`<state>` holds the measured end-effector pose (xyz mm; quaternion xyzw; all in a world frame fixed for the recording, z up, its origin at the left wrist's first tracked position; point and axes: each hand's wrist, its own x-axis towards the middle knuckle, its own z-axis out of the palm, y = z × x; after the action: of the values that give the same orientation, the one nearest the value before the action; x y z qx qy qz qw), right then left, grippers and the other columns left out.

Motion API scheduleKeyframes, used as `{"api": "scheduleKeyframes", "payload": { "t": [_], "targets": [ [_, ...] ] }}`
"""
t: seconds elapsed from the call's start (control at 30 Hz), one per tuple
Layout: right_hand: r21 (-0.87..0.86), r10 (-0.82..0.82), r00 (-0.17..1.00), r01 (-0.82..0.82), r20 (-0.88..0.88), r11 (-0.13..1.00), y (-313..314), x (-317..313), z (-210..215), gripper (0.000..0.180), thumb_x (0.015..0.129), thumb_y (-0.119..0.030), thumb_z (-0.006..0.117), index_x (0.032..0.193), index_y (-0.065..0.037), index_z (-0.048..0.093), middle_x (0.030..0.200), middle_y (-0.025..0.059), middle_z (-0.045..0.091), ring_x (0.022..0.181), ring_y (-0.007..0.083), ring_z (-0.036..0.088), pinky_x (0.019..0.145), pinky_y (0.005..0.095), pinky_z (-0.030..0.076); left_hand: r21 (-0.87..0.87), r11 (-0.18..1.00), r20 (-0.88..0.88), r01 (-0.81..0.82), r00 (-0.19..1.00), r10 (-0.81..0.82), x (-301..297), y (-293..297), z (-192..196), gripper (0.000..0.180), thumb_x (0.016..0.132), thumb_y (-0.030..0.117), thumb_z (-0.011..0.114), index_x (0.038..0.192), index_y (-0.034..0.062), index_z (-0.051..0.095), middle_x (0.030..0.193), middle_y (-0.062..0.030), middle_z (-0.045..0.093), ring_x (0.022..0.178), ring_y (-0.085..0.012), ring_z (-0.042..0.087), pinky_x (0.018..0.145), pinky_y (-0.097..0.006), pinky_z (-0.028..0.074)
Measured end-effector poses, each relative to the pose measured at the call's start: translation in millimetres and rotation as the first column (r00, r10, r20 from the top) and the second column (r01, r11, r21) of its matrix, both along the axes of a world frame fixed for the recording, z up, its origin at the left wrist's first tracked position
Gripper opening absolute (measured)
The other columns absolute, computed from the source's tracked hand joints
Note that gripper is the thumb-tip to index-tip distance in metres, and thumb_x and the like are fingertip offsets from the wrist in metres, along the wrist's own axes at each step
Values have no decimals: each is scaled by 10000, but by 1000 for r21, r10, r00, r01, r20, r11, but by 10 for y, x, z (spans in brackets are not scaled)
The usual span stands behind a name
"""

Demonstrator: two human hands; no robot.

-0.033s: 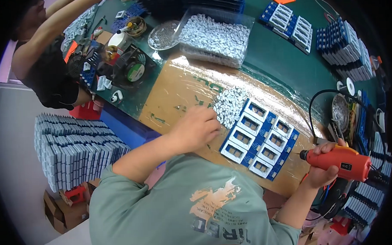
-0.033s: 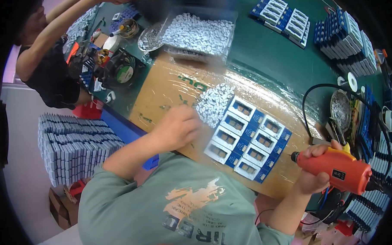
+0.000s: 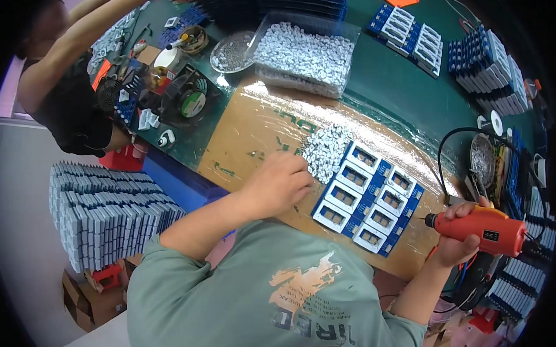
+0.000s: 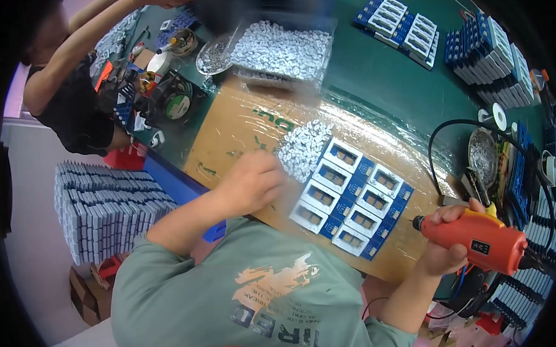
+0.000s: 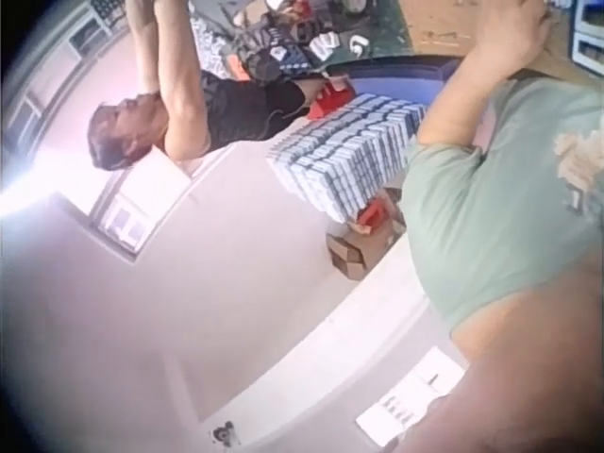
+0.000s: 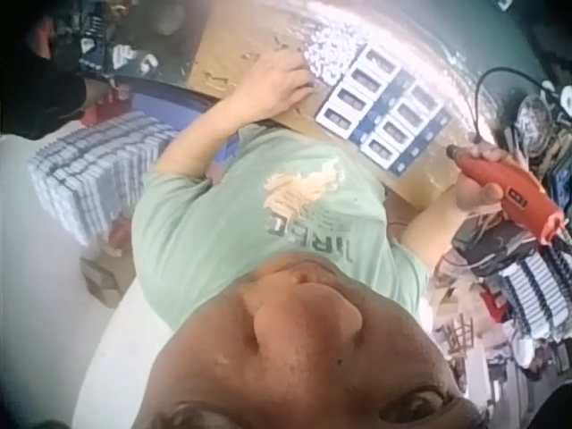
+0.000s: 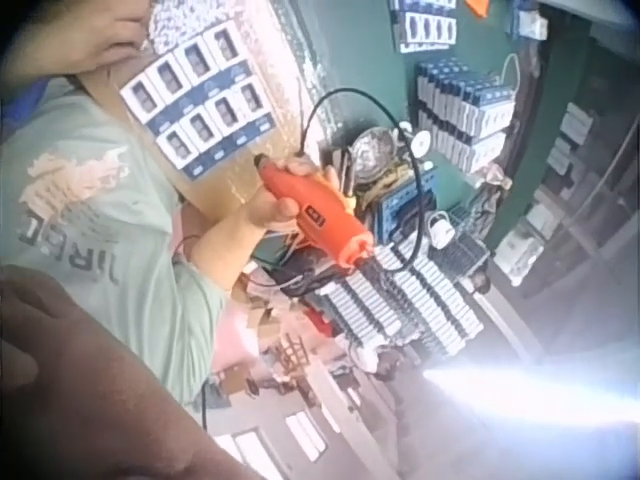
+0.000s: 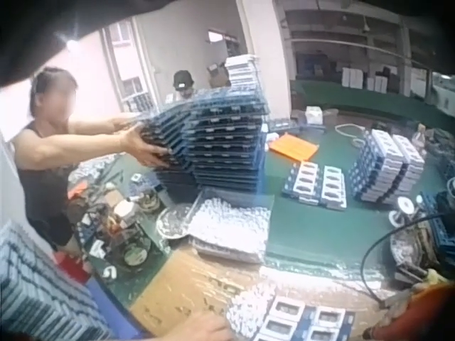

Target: Assembling electronic components into blue circuit board housings and securing them with a power screwdriver.

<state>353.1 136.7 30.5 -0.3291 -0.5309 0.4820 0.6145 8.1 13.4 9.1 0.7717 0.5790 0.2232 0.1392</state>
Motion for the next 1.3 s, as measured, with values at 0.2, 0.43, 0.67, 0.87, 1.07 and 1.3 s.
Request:
{"api": "scheduleKeyframes", "payload": {
  "t": [0.2,0.43,0.67,0.87,1.07,1.3],
  "targets": [
    [3,22,1000,-22,-19,1000,52,-35,23,918,711,-601,767,1295,16,419,832,83,534,722,164,522,653,283,460,21,999,26,-30,999,29,7,43,53,77,774,147,685,832,103,659,856,-38,546,887,-247,548,792,-380,415],
    [10,13,999,-13,-35,1000,50,-67,48,885,726,-587,765,1288,16,443,830,81,538,702,157,528,647,268,458,-7,1000,53,-5,999,5,7,47,76,81,800,139,668,852,86,638,886,-62,559,895,-274,546,805,-388,416],
    [-12,-31,999,31,-9,999,41,-52,53,917,717,-612,758,1299,14,425,836,79,524,721,158,517,642,286,459,-70,997,84,20,996,-14,11,58,128,107,812,138,654,889,70,625,934,-96,571,905,-307,546,819,-398,421],
    [-20,-29,999,29,-14,999,47,-56,63,936,720,-612,758,1310,22,406,833,79,520,714,161,518,631,271,454,-59,998,89,16,996,-11,8,74,137,111,812,149,655,892,76,628,950,-93,581,916,-304,553,825,-401,420],
    [14,6,999,-5,-51,1000,57,-77,47,870,759,-578,742,1302,17,415,832,79,514,692,144,511,621,242,439,-96,995,74,23,997,-16,-8,55,124,123,817,163,658,910,86,636,953,-89,588,942,-294,557,852,-409,416],
    [15,18,998,-17,-61,1000,34,-16,29,872,775,-582,724,1319,13,392,839,73,501,702,161,504,654,278,436,-10,1000,75,11,997,-10,-7,53,79,92,810,193,674,824,107,645,880,-30,584,913,-243,568,817,-382,420]
  ]
}}
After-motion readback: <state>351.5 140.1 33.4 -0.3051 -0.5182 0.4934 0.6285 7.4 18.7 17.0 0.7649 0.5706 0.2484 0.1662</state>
